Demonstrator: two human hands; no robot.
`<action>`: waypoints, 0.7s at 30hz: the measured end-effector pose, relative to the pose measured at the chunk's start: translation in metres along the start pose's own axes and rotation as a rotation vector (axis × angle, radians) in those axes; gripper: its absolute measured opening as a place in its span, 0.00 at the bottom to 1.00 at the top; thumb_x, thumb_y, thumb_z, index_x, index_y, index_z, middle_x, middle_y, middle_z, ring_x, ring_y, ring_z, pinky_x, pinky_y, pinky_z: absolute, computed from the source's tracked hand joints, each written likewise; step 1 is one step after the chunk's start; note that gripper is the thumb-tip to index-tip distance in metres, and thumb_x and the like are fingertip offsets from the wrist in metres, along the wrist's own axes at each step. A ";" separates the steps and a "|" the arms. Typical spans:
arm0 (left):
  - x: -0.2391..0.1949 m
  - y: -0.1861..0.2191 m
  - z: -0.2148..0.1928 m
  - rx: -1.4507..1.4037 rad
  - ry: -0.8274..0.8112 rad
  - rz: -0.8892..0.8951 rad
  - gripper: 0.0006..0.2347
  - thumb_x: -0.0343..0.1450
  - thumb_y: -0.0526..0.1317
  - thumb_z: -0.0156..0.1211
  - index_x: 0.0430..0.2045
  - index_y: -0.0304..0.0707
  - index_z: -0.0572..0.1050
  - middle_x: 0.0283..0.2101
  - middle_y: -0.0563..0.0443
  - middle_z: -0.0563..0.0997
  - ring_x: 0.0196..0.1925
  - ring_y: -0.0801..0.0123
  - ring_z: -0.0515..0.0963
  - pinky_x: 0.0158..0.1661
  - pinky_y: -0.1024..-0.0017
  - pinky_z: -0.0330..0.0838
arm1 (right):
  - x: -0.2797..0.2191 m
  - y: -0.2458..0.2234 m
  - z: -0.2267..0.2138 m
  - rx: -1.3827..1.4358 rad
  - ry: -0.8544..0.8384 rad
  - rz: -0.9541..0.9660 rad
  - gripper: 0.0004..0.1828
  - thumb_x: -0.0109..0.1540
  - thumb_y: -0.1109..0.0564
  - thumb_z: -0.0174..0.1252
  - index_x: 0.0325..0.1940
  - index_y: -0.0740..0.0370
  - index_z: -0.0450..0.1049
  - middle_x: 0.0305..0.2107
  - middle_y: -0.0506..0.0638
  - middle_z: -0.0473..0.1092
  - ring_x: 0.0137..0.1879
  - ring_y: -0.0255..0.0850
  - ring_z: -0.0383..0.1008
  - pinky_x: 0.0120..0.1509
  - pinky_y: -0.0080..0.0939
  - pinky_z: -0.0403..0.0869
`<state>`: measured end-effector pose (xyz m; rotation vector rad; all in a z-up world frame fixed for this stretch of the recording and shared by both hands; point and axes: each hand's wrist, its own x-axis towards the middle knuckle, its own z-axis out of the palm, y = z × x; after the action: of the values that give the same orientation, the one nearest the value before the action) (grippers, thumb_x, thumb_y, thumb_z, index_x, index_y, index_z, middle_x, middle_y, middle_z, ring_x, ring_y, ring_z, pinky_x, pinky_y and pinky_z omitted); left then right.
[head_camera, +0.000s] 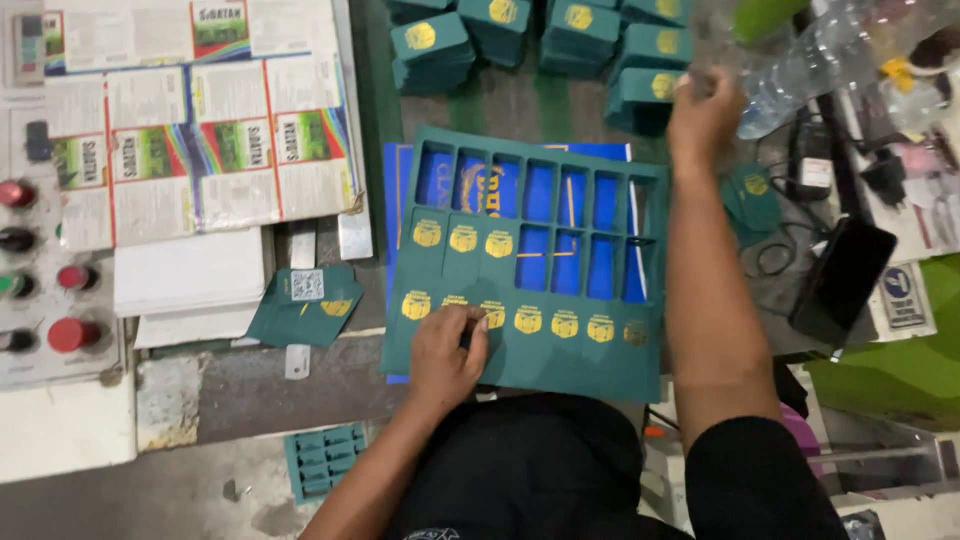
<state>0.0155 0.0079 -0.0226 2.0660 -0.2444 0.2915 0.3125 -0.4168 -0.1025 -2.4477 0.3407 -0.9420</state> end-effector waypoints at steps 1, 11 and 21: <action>0.001 0.000 0.000 0.009 0.007 -0.010 0.03 0.69 0.33 0.63 0.33 0.35 0.77 0.35 0.43 0.81 0.39 0.49 0.80 0.40 0.56 0.72 | -0.008 -0.008 -0.005 0.010 -0.012 -0.003 0.18 0.62 0.54 0.71 0.50 0.67 0.79 0.40 0.57 0.77 0.46 0.48 0.78 0.51 0.46 0.74; 0.045 -0.001 -0.006 0.088 -0.278 -0.156 0.08 0.71 0.40 0.62 0.33 0.35 0.74 0.30 0.40 0.80 0.35 0.45 0.80 0.35 0.52 0.71 | -0.177 -0.190 -0.129 0.933 -0.558 0.484 0.16 0.69 0.61 0.56 0.61 0.65 0.70 0.47 0.53 0.74 0.50 0.40 0.76 0.49 0.37 0.76; 0.135 -0.063 0.053 0.591 -0.201 0.292 0.06 0.70 0.37 0.55 0.37 0.35 0.73 0.35 0.40 0.82 0.40 0.50 0.82 0.46 0.54 0.69 | -0.243 -0.179 -0.085 1.019 -0.844 0.811 0.35 0.65 0.59 0.58 0.76 0.68 0.59 0.68 0.59 0.65 0.61 0.44 0.68 0.63 0.41 0.66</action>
<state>0.1681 -0.0150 -0.0584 2.6496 -0.6480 0.3641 0.0870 -0.1997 -0.0894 -1.3335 0.3593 0.2788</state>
